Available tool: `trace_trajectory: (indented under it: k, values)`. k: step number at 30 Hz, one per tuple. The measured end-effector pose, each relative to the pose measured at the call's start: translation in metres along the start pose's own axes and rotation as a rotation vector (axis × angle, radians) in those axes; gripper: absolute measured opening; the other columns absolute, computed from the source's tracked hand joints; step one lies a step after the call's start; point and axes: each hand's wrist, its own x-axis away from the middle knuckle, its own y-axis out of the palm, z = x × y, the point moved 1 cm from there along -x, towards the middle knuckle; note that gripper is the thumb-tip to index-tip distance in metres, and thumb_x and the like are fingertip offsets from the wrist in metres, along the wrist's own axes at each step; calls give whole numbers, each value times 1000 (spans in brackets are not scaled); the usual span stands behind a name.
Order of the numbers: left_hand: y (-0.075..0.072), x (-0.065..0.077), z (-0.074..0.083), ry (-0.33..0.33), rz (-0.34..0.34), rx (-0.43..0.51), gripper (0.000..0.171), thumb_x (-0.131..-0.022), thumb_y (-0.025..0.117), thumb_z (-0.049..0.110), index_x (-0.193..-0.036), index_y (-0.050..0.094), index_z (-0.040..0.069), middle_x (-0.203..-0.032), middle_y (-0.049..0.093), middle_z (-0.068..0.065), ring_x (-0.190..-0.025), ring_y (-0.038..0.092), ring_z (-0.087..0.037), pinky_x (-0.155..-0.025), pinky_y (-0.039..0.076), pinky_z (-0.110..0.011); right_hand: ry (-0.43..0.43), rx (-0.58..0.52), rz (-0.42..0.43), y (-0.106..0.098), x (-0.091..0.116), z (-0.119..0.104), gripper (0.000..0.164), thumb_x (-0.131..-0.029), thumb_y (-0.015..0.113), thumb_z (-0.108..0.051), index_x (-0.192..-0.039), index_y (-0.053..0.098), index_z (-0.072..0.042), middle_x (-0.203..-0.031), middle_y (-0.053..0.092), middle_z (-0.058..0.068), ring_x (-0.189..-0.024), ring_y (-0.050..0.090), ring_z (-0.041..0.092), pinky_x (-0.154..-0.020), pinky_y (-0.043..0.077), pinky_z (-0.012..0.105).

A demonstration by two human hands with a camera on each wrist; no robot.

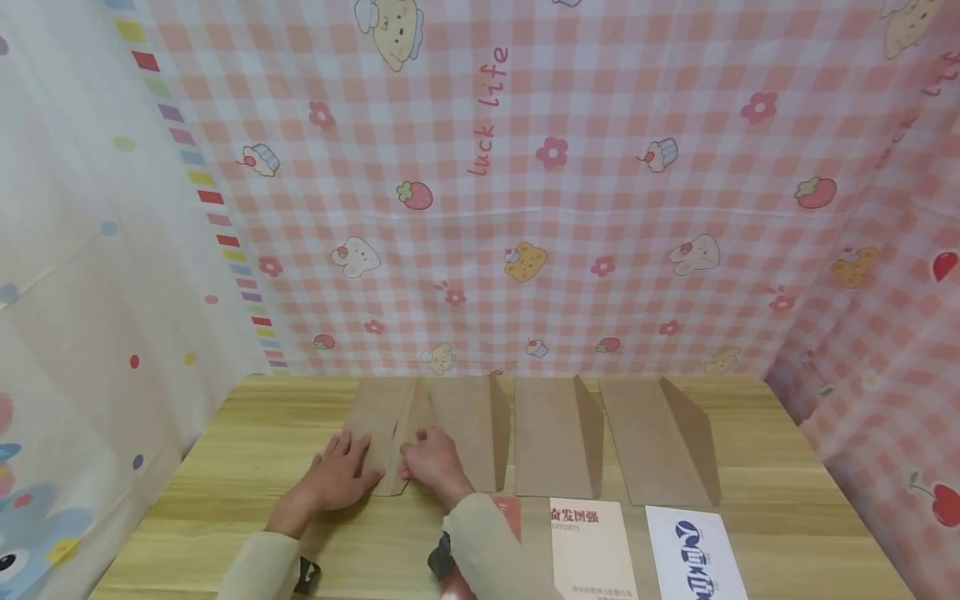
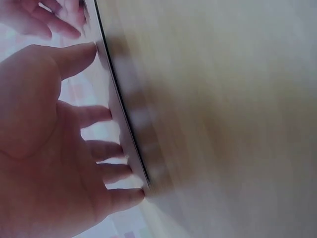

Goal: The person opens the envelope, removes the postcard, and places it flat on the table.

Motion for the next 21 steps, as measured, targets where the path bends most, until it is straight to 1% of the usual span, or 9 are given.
trace_trajectory:
  k: [5, 8, 15, 18, 21]
  values:
    - [6, -3, 8, -18, 29, -23, 77, -96, 59, 40, -147, 34, -12, -152, 15, -44, -144, 12, -57, -113, 13, -70, -36, 50, -3, 2, -3, 2, 48, -94, 59, -3, -137, 46, 13, -89, 65, 14, -65, 67, 17, -64, 58, 29]
    - [10, -5, 10, -33, 27, -42, 79, -96, 57, 41, -148, 31, -12, -152, 13, -45, -145, 10, -56, -113, 11, -69, -56, 88, -9, 2, -5, 3, 46, -93, 60, -4, -135, 48, 12, -82, 62, 9, -61, 64, 14, -61, 56, 28]
    - [14, -8, 12, -53, 36, -66, 79, -97, 55, 43, -151, 27, -9, -152, 13, -45, -145, 12, -56, -113, 15, -68, -103, 153, -21, 3, -8, 6, 42, -89, 60, -2, -128, 51, 10, -68, 56, 3, -55, 58, 15, -58, 48, 24]
    - [14, -8, 14, -63, 40, -74, 78, -98, 54, 41, -153, 25, -7, -152, 13, -46, -144, 12, -57, -113, 17, -68, -120, 168, -28, 4, -7, 5, 41, -88, 60, -2, -127, 52, 10, -65, 56, 3, -54, 57, 15, -56, 46, 24]
    - [14, -9, 15, -71, 49, -77, 77, -99, 53, 39, -154, 23, -5, -151, 12, -46, -143, 12, -58, -112, 18, -68, -120, 179, -34, 4, -6, 4, 40, -89, 60, -3, -127, 52, 9, -64, 57, 4, -54, 58, 16, -56, 46, 24]
